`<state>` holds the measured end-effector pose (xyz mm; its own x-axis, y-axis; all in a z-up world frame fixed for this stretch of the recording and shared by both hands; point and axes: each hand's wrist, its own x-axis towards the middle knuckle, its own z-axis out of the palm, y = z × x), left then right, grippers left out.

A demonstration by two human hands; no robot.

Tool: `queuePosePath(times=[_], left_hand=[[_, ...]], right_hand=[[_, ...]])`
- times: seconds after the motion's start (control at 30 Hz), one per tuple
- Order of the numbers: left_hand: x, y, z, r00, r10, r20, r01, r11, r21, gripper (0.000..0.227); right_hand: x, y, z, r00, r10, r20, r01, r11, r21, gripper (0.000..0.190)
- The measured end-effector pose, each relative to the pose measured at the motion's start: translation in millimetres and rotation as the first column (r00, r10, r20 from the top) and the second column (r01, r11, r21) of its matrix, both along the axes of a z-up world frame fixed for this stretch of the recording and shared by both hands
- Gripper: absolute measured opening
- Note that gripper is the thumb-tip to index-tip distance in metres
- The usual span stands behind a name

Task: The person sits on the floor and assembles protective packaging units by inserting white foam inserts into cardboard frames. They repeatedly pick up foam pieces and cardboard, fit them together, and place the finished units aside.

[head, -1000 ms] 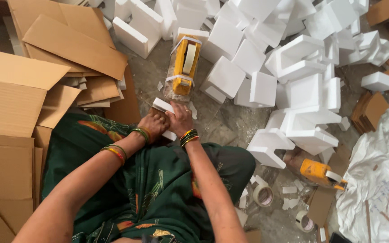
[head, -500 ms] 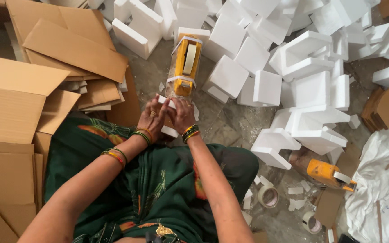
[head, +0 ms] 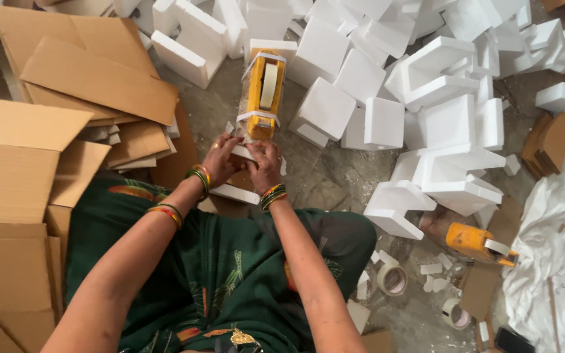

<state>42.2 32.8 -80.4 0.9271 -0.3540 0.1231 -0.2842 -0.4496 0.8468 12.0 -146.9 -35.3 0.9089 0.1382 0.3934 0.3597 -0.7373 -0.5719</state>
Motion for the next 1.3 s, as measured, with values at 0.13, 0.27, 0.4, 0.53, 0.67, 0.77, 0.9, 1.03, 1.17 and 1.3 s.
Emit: queuePosePath(times=[0.13,0.27,0.4,0.53,0.67,0.77,0.9,1.03,1.17,1.3], left_hand=[[-5,5,-10,0.994,0.049,0.102,-0.048,0.999,-0.005,0.053],[-14,-14,9,0.998,0.043,-0.041,-0.035,0.982,0.187,0.057],[-11,-24,52,0.997,0.003,-0.081,0.032,0.903,0.428,0.05],[-19,-27,54,0.925,-0.108,0.364,-0.116,0.834,0.54,0.049],[-7,-19,44,0.982,-0.164,0.095,0.1,0.874,0.476,0.047],[-5,-18,47,0.975,-0.196,0.102,0.128,0.879,0.46,0.045],[-11,-15,46,0.975,-0.202,0.09,0.139,0.878,0.459,0.042],[-17,-14,47,0.979,-0.18,0.098,0.117,0.884,0.452,0.045],[-18,-13,47,0.974,-0.193,0.121,0.11,0.864,0.491,0.054],[-20,-14,52,0.98,-0.174,0.099,0.106,0.871,0.48,0.053]], right_hand=[[-1,-3,-3,0.998,0.026,-0.054,-0.024,0.999,0.045,0.047],[-4,-24,-17,0.996,0.064,-0.064,-0.066,0.997,-0.03,0.049],[2,-32,-31,0.996,0.061,-0.068,-0.067,0.993,-0.098,0.056],[0,-28,-35,0.991,0.032,-0.128,-0.02,0.996,0.09,0.06],[0,-28,-22,0.966,0.036,-0.255,0.041,0.956,0.29,0.064],[17,-33,-12,0.942,-0.038,-0.333,0.217,0.825,0.522,0.053],[90,-48,-7,0.894,-0.096,-0.437,0.31,0.838,0.449,0.039],[118,-42,11,0.774,0.031,-0.632,0.405,0.743,0.533,0.03],[84,-40,39,0.823,-0.057,-0.565,0.404,0.757,0.513,0.029],[-12,-51,34,0.782,0.247,-0.573,0.295,0.663,0.688,0.027]])
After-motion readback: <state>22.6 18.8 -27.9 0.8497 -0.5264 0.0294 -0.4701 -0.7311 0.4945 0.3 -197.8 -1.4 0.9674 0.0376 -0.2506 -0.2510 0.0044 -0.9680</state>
